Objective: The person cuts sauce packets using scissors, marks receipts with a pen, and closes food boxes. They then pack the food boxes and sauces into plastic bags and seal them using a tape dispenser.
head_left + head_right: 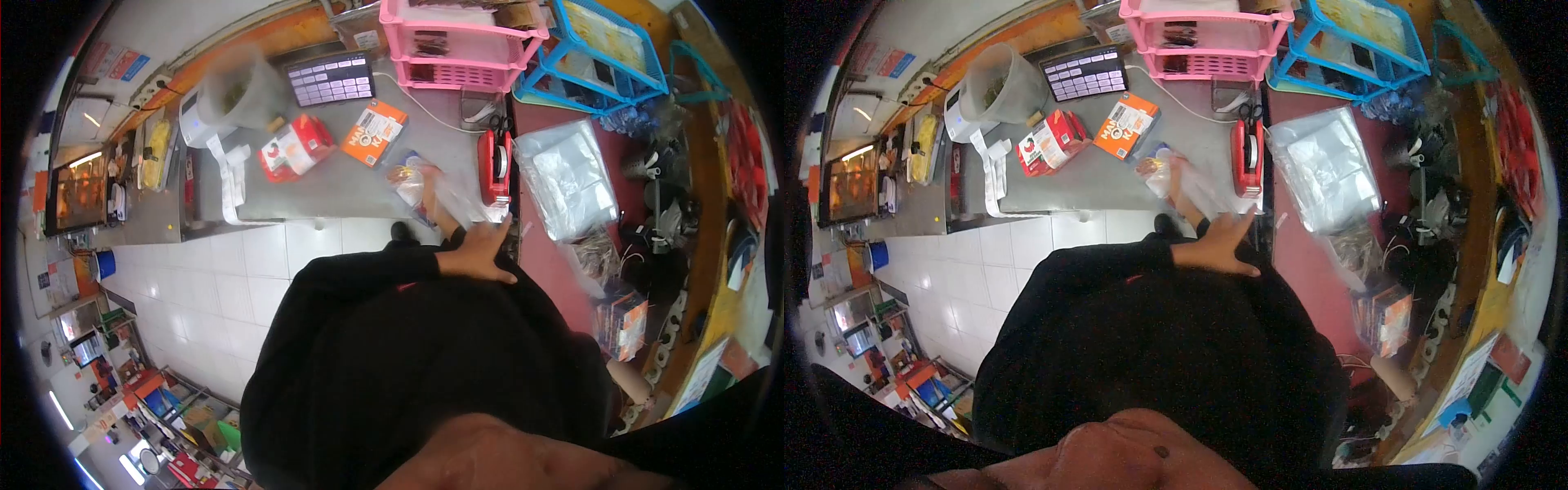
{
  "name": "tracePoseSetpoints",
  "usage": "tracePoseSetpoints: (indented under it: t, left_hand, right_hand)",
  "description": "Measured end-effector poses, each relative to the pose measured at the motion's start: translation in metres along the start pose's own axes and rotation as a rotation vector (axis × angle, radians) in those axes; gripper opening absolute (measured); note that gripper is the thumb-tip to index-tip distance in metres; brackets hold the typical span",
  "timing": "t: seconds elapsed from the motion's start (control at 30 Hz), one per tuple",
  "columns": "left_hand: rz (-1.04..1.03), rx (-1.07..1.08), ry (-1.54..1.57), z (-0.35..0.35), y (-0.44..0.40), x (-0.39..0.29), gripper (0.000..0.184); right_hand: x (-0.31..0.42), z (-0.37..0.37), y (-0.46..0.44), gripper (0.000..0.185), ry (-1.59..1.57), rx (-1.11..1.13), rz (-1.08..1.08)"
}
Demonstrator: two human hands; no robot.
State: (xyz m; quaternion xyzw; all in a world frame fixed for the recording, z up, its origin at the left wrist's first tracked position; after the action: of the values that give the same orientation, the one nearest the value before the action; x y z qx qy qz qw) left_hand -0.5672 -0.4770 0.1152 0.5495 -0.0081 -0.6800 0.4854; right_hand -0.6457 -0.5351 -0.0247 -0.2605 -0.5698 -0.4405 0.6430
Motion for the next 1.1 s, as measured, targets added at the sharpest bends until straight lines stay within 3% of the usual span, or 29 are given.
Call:
tracePoseSetpoints:
  t: [0.13,0.17,0.2,0.23,0.33,0.37,0.43,0.5,0.57,0.63,0.7,0.73,0.8,0.87,0.9,0.93,1.0,1.03,1.1]
  left_hand:
    - [-0.255,-0.462,0.493,0.084,0.049,0.04,0.09]
    - [-0.234,-0.666,0.571,0.105,0.061,0.079,0.08]
    - [0.001,-0.678,0.838,0.115,0.069,0.133,0.07]
    - [0.101,-0.845,1.158,0.127,0.096,0.151,0.067]
    - [0.391,0.085,1.856,0.083,0.083,0.111,0.049]
    - [0.104,0.065,1.526,0.085,0.067,0.102,0.056]
    - [-0.251,-0.018,1.183,0.096,0.059,0.077,0.061]
    - [-0.426,-0.13,1.188,0.133,0.08,0.041,0.057]
    - [-0.601,-0.245,1.195,0.161,0.098,0.017,0.054]
    - [-0.691,-0.378,0.643,0.148,0.097,0.015,0.048]
    - [-0.727,-0.504,0.095,0.107,0.083,0.036,0.042]
    - [-0.728,-0.567,-0.186,0.088,0.074,0.048,0.039]
    - [-0.601,-0.8,-0.222,0.095,0.068,0.088,0.033]
    - [-0.425,-1.204,0.271,0.158,0.102,0.125,0.028]
    - [-0.346,-1.44,0.532,0.188,0.135,0.124,0.026]
    - [-0.41,-1.453,0.444,0.203,0.152,0.096,0.027]
    - [-0.532,-1.472,0.272,0.215,0.171,0.049,0.03]
    - [-0.541,-1.38,0.363,0.211,0.157,0.045,0.029]
    - [-0.521,-1.22,0.519,0.199,0.126,0.043,0.028]
  right_hand:
    - [0.028,0.026,-0.004,0.038,-0.018,-0.134,-0.011]
    - [0.04,0.035,-0.005,0.039,-0.027,-0.16,-0.014]
    - [0.056,0.048,-0.005,0.04,-0.037,-0.189,-0.018]
    - [0.08,0.06,-0.004,0.042,-0.044,-0.188,-0.013]
    - [0.172,0.08,0.004,0.053,-0.087,-0.045,0.068]
    - [0.208,0.08,0.007,0.06,-0.123,0.063,0.162]
    - [0.255,0.067,0.013,0.05,-0.312,0.429,0.325]
    - [0.317,0.069,0.026,0.051,-0.407,0.533,0.455]
    - [0.386,0.071,0.043,0.052,-0.412,0.377,0.564]
    - [0.386,0.083,0.037,0.055,-0.23,0.163,0.698]
    - [0.369,0.094,0.029,0.056,-0.109,0.049,0.665]
    - [0.357,0.103,0.022,0.055,0.248,-0.027,0.712]
    - [0.32,0.114,0.0,0.054,0.964,-0.189,0.781]
    - [0.302,0.109,-0.016,0.052,0.748,-0.25,0.841]
    - [0.297,0.098,-0.014,0.052,1.006,-0.239,0.812]
    - [0.289,0.085,-0.013,0.052,1.263,-0.22,0.77]
    - [0.273,0.054,-0.013,0.052,1.048,-0.143,0.824]
    - [0.264,0.04,-0.015,0.052,0.942,-0.105,0.851]
    - [0.23,0.033,-0.027,0.053,0.209,-0.072,0.726]
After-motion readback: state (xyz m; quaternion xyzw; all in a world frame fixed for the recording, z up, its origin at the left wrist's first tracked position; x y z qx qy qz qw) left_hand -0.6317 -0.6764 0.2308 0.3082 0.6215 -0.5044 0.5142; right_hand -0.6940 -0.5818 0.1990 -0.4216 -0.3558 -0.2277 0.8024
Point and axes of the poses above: each hand's wrist, its own y-axis away from the middle knuckle, its own z-axis out of the back of the hand, x = y × z, the point moved 8 cm from there along -y, towards the middle knuckle, and after that the axes turned 12 degrees about z, right-handed, at the moved point
